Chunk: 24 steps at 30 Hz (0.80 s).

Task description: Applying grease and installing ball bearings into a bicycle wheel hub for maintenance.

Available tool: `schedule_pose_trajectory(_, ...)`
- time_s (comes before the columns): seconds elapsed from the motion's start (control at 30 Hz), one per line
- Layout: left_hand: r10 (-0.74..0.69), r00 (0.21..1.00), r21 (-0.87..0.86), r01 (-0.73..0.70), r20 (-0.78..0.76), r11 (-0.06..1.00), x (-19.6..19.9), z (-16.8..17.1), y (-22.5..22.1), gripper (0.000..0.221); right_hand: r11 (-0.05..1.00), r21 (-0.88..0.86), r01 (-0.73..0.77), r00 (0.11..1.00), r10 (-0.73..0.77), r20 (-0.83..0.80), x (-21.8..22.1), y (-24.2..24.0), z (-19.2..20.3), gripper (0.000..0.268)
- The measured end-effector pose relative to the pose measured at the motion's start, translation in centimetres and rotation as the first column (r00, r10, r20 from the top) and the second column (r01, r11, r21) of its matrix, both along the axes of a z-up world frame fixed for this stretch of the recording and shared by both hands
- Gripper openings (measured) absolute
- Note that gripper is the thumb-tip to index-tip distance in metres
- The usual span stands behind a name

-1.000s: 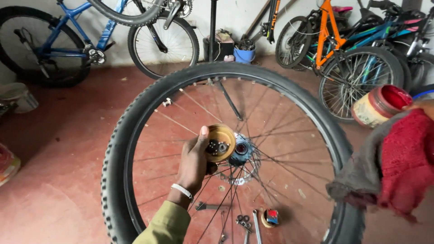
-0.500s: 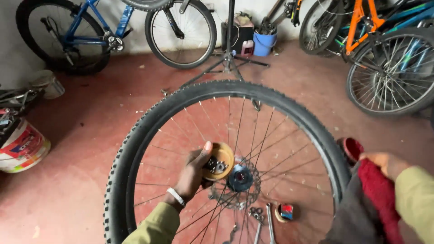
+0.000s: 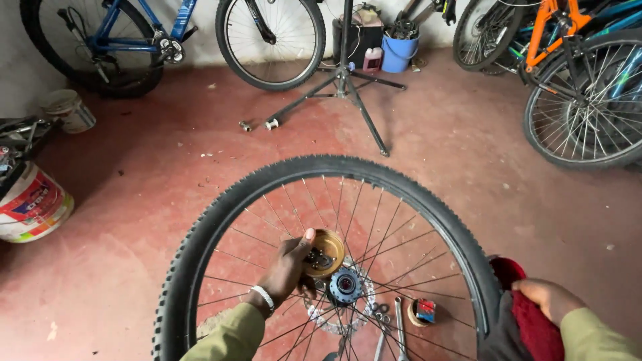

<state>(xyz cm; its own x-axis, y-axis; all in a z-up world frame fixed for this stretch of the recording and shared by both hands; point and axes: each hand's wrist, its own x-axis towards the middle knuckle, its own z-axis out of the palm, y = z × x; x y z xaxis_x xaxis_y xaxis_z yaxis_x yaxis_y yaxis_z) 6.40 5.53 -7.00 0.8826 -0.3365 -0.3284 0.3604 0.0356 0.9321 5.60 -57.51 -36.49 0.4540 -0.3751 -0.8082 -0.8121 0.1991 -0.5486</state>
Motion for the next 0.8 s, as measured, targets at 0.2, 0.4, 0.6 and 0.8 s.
schedule_pose_trajectory(0.2,0.02,0.999,0.232,-0.031,0.05,0.972,0.9,-7.0,-0.6,0.055,0.998,0.044,0.05,0.988,-0.056,0.146,-6.1,2.3,-0.9,0.037)
schedule_pose_trajectory(0.4,-0.04,0.999,0.435,0.024,0.029,0.9,1.2,-12.2,-1.7,0.051,0.994,0.023,0.106,0.965,-0.108,0.238,-10.7,2.9,0.0,0.039)
schedule_pose_trajectory(0.6,-0.059,0.996,0.289,0.076,-0.068,0.954,1.2,-14.3,-3.0,0.056,0.988,0.007,0.151,0.932,-0.145,0.332,-10.7,6.7,6.5,0.045)
schedule_pose_trajectory(0.8,-0.145,0.989,0.479,0.131,-0.008,0.868,1.5,-17.5,-5.3,0.057,0.968,0.113,0.223,0.909,-0.249,0.335,-11.7,15.9,18.2,0.045)
